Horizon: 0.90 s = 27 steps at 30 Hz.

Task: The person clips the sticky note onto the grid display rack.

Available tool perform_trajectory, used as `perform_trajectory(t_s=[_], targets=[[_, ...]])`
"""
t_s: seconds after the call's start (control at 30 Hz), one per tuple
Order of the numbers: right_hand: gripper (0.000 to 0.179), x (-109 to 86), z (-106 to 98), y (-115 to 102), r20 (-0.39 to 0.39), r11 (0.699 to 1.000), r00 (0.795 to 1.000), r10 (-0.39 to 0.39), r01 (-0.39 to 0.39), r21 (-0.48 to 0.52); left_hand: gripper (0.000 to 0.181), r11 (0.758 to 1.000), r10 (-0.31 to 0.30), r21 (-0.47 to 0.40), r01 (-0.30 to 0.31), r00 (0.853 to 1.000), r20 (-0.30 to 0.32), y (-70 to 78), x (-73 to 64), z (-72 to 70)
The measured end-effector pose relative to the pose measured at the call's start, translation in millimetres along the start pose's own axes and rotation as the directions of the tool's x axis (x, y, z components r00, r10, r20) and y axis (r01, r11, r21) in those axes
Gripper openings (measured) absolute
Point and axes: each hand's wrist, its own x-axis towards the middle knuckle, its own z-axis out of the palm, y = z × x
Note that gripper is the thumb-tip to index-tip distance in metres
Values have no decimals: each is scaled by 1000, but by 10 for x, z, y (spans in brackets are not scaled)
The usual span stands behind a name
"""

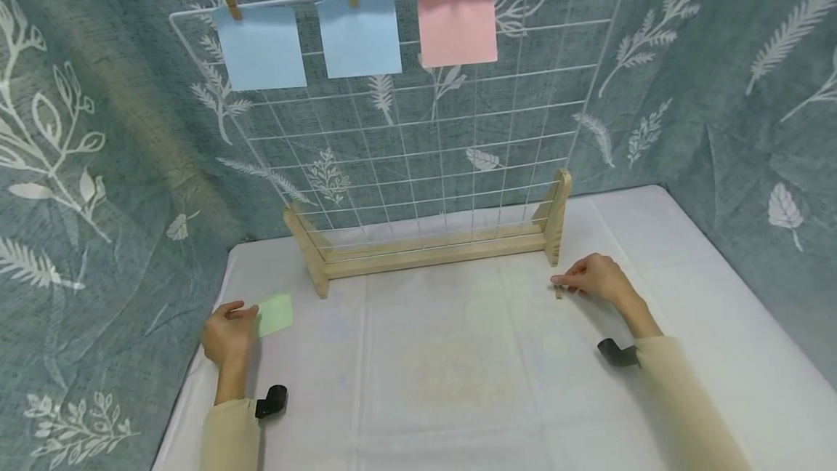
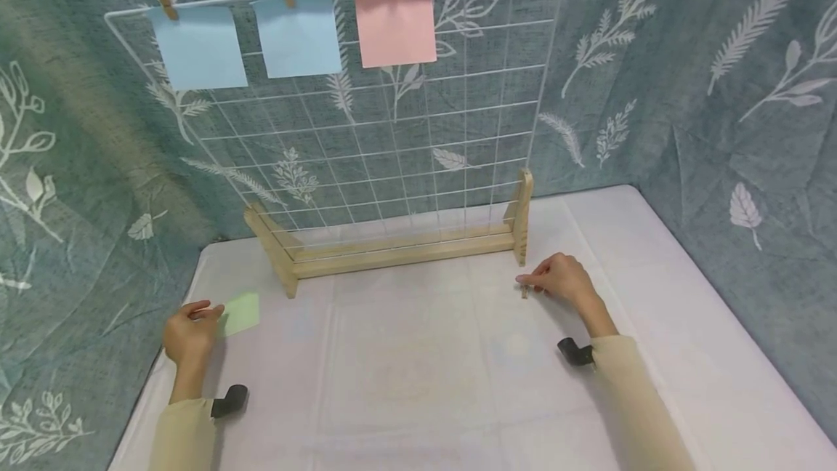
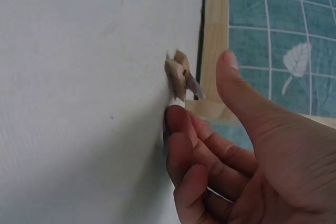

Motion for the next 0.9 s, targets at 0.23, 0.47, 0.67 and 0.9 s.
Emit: perform_trajectory(t_s=[0.23,0.47,0.67,0.9], targets=[[39,-18,48,-92,-32,998,999,-30,28,-63,36,999,2,50,-7,996,92,-89,147,10],[29,-32,65,-146,5,999,1000,-6,7,-50,30,997,5,74,-13,995,97,-131,223,20],[24,-50,59,-157,28,1000,1000,-13,14,-23,26,997,17,72,-24,996,91,-162,214,12],[29,-26,64,-133,-33,996,997,-69,71,58,28,989,-36,-136,62,982,184,-217,237,-4]])
